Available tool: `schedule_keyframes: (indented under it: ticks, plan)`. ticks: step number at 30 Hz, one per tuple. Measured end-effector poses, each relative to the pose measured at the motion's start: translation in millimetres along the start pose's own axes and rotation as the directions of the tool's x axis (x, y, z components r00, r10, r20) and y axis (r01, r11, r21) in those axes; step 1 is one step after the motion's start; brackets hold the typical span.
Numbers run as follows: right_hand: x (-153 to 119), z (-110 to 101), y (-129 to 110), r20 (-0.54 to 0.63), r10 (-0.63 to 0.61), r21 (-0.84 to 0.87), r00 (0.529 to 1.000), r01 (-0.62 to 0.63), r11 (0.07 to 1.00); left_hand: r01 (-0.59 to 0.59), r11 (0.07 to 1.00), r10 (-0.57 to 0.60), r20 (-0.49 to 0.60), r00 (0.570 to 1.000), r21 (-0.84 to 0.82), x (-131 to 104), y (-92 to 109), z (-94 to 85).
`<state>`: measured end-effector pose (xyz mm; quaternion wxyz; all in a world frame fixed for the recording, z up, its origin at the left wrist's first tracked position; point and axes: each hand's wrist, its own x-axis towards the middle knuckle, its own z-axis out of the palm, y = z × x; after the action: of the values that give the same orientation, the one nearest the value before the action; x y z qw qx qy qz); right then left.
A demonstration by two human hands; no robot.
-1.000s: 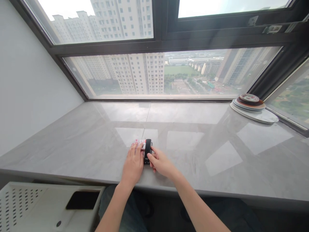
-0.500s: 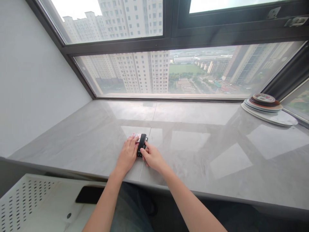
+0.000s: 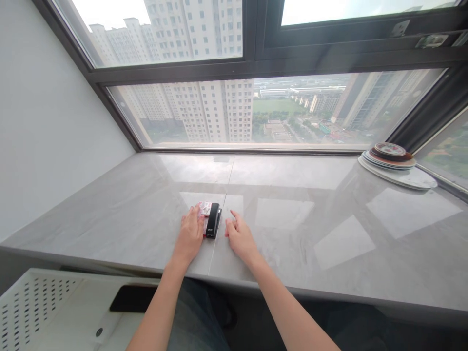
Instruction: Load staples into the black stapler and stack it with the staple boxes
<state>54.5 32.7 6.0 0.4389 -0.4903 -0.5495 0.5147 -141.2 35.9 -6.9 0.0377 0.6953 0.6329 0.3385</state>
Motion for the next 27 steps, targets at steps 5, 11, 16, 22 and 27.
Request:
schedule_keyframes:
  ticks: [5, 11, 16, 22, 27]
  plan:
    - [-36.9, -82.1, 10.3, -0.206, -0.106, -0.152, 0.973, 0.075, 0.986, 0.006, 0.999, -0.010, -0.082, 0.997, -0.047, -0.2, 4.7, -10.8]
    - [-74.6, -157.6, 22.9, -0.103, -0.299, -0.689, 0.949, 0.149, 0.709, -0.150, 0.983, 0.123, -0.230, 0.965, -0.104, -17.6, 69.2, -11.4]
    - [-74.2, -145.5, 28.4, 0.023, -0.220, -0.922, 0.975, 0.106, 0.371, -0.328, 0.945, 0.325, 0.207, 0.923, -0.021, -38.7, 133.4, 33.3]
    - [-75.2, -134.8, 29.3, 0.029, -0.185, -0.967, 0.982, 0.075, 0.245, -0.305, 0.939, 0.248, 0.301, 0.921, 0.160, -44.8, 134.8, 58.3]
    - [-75.4, -136.3, 28.8, 0.028, -0.188, -0.967, 0.982, 0.074, 0.243, -0.308, 0.940, 0.253, 0.310, 0.916, 0.143, -44.4, 131.4, 54.5]
